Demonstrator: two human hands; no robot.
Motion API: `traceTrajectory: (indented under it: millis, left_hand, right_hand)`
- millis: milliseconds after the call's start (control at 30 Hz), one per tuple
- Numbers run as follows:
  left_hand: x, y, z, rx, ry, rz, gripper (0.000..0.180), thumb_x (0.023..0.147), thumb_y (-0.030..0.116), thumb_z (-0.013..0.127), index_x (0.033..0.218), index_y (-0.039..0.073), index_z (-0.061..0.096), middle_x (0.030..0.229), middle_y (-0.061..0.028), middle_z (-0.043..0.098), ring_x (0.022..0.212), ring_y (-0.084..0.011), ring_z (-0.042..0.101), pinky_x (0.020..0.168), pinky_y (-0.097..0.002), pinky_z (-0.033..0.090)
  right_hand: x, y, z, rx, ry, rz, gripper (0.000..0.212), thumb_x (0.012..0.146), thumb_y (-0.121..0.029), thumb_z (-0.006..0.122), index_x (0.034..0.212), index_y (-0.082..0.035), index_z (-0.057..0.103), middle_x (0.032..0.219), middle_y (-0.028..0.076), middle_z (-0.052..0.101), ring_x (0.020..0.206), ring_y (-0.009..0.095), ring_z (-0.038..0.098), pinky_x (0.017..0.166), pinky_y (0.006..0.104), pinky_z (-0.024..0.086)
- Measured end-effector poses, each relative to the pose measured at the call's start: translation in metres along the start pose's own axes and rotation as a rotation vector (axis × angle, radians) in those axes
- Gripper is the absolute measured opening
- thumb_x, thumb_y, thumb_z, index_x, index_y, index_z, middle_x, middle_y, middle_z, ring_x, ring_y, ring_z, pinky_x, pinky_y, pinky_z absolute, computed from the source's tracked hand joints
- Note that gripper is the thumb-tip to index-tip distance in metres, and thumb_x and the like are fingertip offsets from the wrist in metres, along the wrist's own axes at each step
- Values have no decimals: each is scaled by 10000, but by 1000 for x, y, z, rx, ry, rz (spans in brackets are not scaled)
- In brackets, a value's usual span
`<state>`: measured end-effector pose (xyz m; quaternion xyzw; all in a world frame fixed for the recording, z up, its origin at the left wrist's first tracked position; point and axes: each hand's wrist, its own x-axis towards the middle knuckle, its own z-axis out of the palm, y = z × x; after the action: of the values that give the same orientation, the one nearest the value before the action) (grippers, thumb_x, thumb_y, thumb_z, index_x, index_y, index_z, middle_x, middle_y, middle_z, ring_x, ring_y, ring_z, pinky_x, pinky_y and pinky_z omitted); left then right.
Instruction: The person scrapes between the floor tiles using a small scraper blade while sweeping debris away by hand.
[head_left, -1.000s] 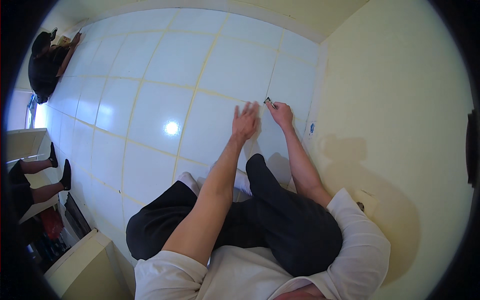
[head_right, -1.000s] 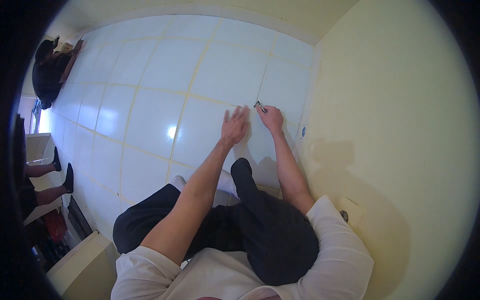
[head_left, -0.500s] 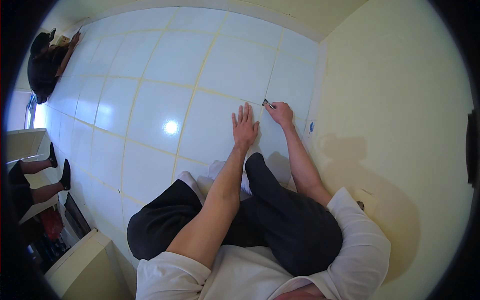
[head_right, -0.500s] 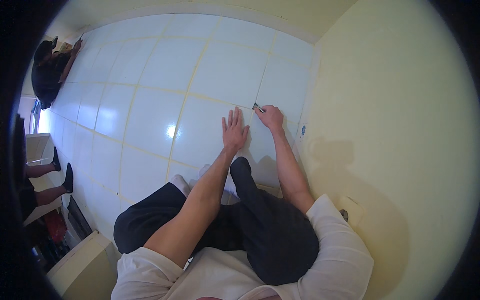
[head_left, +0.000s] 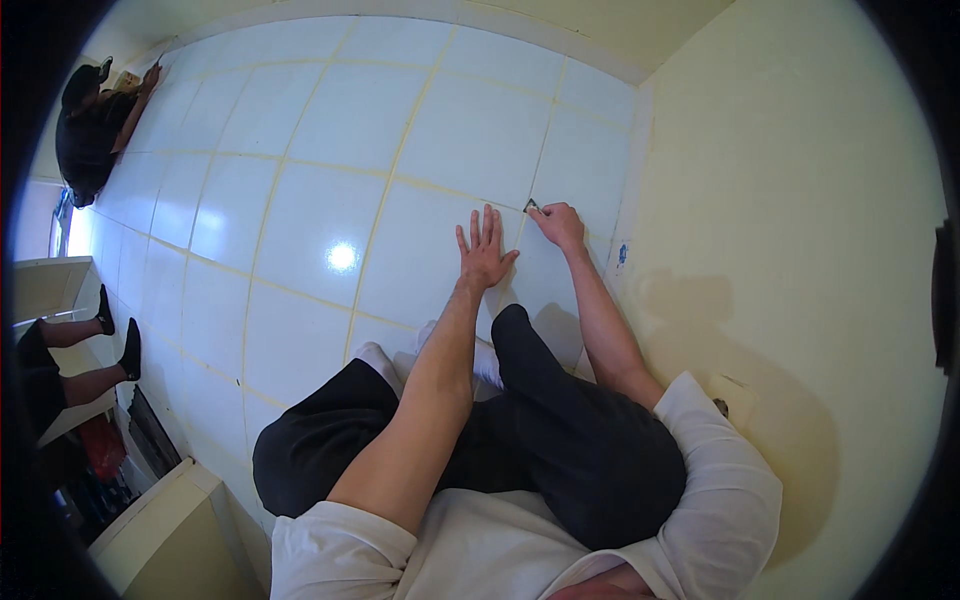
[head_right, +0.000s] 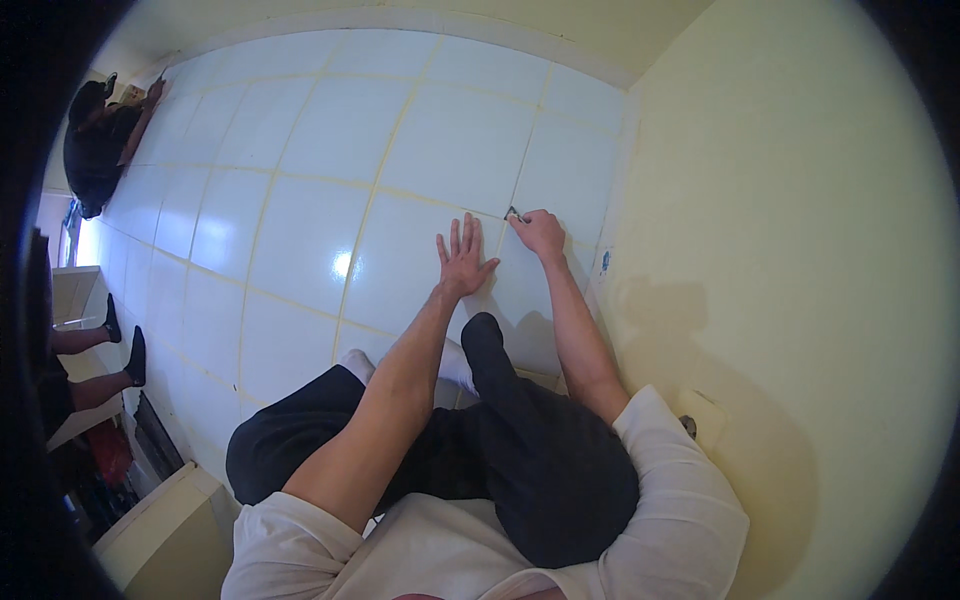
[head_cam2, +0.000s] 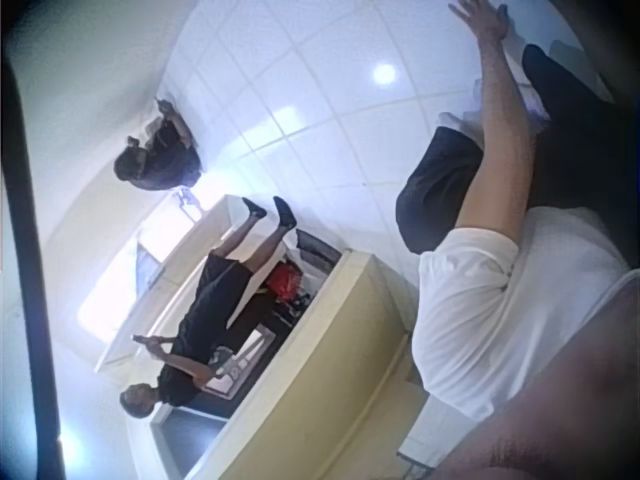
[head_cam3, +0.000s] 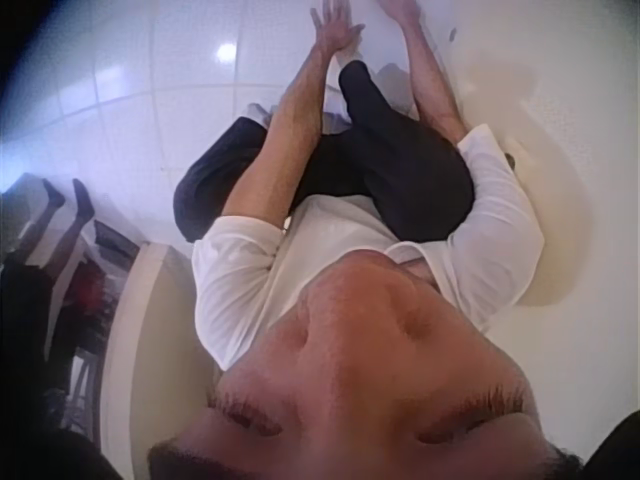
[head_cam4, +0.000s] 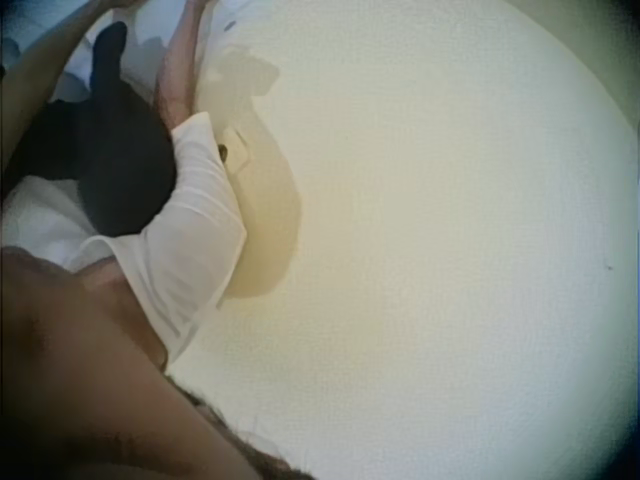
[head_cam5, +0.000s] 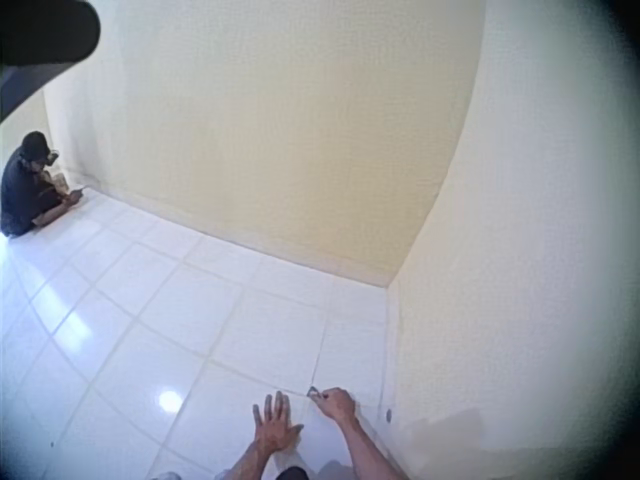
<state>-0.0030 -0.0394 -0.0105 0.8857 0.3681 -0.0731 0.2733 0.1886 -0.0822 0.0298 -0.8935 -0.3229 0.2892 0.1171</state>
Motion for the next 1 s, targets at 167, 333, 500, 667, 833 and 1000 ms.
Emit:
traceTrajectory:
  millis: [167,333,500,667,833,1000]
  left_hand:
    - [2,4,0,5,-17,-2,998,930,584,507,1586,100,-69,1663,-102,-114,1519,-339,-137,1161,-632,-99]
    - [1,2,-2,-5,-9,-5,1017,918,578,535,1587,100,-64,1666,-91,-103,1519,-340,-131,1162,-633,-94]
    - [0,1,-2,-36,7,10,1036,905,565,570,1588,98,-54,1667,-87,-90,1520,-341,-126,1163,-632,-93]
    - [-1,-1,-3,-43,12,8,1032,906,559,575,1589,98,-47,1668,-87,-86,1521,-339,-124,1163,-631,-96]
    - [-1,2,-2,-45,16,14,1006,921,549,559,1589,104,-47,1667,-87,-88,1520,-339,-128,1160,-631,-104]
    - [-1,1,0,-36,17,14,1002,923,556,553,1590,104,-44,1667,-89,-89,1520,-340,-130,1160,-632,-102]
  right_hand:
    - [1,-6,4,-6,13,6,479,806,-571,655,859,-110,775,859,156,734,843,356,707,769,451,556]
    - [3,-4,-1,-3,-19,47,497,808,-578,649,909,-110,781,913,165,738,892,349,710,792,446,557]
    - [0,-8,3,7,3,42,489,807,-569,649,938,-119,785,943,165,740,923,337,710,815,442,556]
    - [-2,-13,-1,-8,10,77,481,800,-568,656,920,-122,787,929,168,740,912,340,711,809,442,558]
    - [2,-8,-6,-54,-12,51,482,796,-565,663,899,-110,784,897,165,740,873,345,714,773,443,562]
    - [-5,-14,3,-18,49,35,471,799,-558,666,865,-106,780,854,163,734,829,345,713,740,446,562]
